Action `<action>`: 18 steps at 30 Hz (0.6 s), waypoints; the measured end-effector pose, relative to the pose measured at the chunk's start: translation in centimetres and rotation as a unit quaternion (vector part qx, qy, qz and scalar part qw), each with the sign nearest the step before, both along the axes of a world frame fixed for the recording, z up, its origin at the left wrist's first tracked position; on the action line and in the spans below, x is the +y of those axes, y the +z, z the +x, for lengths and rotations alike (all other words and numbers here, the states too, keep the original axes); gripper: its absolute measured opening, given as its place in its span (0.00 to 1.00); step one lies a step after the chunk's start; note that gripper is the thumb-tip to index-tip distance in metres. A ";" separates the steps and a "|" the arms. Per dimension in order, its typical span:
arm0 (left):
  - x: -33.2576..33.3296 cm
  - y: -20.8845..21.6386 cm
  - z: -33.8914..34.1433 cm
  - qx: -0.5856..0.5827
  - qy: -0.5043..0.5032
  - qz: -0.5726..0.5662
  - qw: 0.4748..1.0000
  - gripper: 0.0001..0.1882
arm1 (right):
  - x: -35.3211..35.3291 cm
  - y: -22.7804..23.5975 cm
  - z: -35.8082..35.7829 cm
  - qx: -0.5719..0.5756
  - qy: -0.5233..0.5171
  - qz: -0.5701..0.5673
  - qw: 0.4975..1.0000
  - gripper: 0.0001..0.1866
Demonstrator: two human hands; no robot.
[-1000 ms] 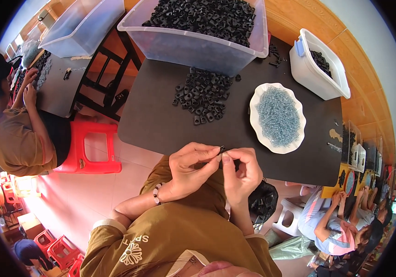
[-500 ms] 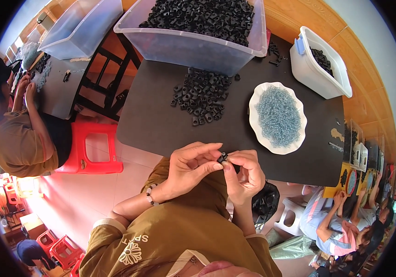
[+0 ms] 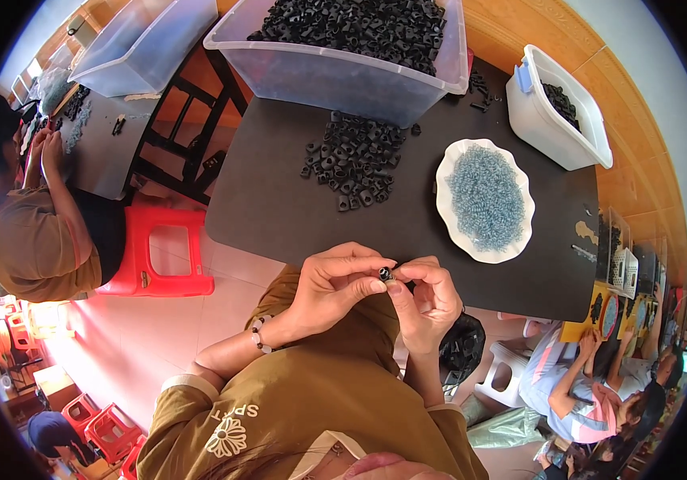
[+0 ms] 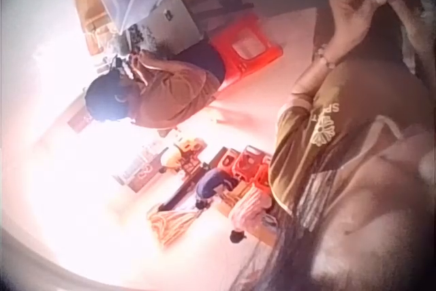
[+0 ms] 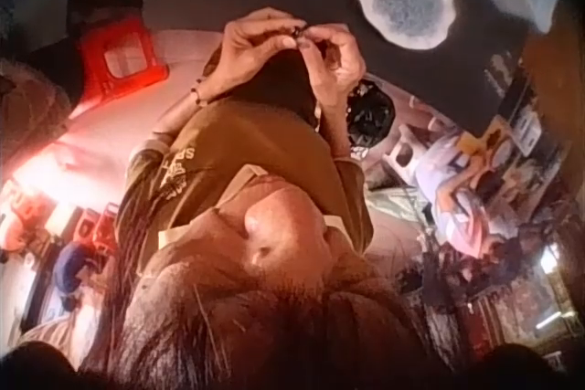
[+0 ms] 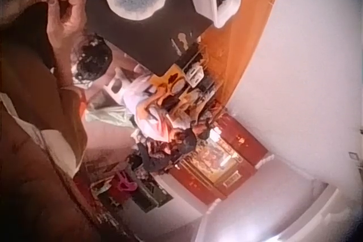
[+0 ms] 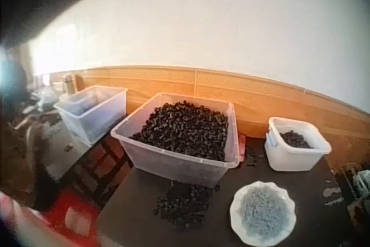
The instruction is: The person assembles plastic cord locks by picking up small springs and plastic parts from the table and inserting the springs into the plastic pieces by hand.
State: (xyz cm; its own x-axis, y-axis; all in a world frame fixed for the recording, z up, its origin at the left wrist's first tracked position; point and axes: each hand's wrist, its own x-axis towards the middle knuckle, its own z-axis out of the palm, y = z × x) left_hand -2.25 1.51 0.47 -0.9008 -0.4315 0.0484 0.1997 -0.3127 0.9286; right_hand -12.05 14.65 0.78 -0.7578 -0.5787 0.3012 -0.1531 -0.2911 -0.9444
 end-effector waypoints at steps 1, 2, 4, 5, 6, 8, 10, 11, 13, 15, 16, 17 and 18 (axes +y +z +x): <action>0.1 0.2 0.0 0.007 0.012 -0.017 1.000 0.14 | 0.1 0.0 0.0 0.000 0.000 0.000 1.000 0.11; 0.1 0.3 0.0 0.014 0.023 -0.035 0.999 0.14 | 0.1 0.0 -0.1 0.023 -0.005 0.022 0.999 0.10; 0.1 0.3 0.0 0.018 0.026 -0.056 0.998 0.14 | 0.1 -0.1 -0.2 0.046 -0.010 0.044 0.998 0.09; 0.2 0.3 0.1 0.022 0.030 -0.077 0.996 0.14 | 0.1 0.0 -0.2 0.070 -0.013 0.054 0.996 0.08; 0.2 0.3 0.1 0.022 0.030 -0.077 0.996 0.14 | 0.1 0.0 -0.1 0.094 -0.016 0.064 0.993 0.07; 0.2 0.3 0.2 0.013 0.028 -0.089 0.996 0.14 | 0.0 0.2 0.1 0.091 -0.021 0.067 0.993 0.06; 0.5 0.3 0.2 0.010 0.028 -0.061 0.998 0.13 | -0.1 0.5 0.2 0.088 -0.028 0.071 0.993 0.06; 0.6 0.3 0.2 0.009 0.028 -0.034 0.999 0.13 | -0.1 0.6 0.2 0.098 -0.027 0.077 0.992 0.05; 0.6 0.4 0.2 0.011 0.033 -0.054 0.998 0.13 | -0.1 0.8 0.2 0.107 -0.027 0.084 0.990 0.05; 0.6 0.4 0.2 0.014 0.037 -0.074 0.996 0.12 | -0.1 0.9 0.3 0.113 -0.018 0.083 0.990 0.04; 0.6 0.3 0.2 0.016 0.041 -0.076 0.996 0.12 | -0.1 0.9 0.3 0.113 -0.018 0.083 0.990 0.04; 0.6 0.2 0.3 0.018 0.045 -0.077 0.996 0.12 | 0.0 1.0 0.3 0.104 -0.010 0.088 0.991 0.04; 0.5 0.2 0.3 0.018 0.045 -0.076 0.996 0.12 | 0.0 1.0 0.3 0.095 -0.002 0.092 0.991 0.04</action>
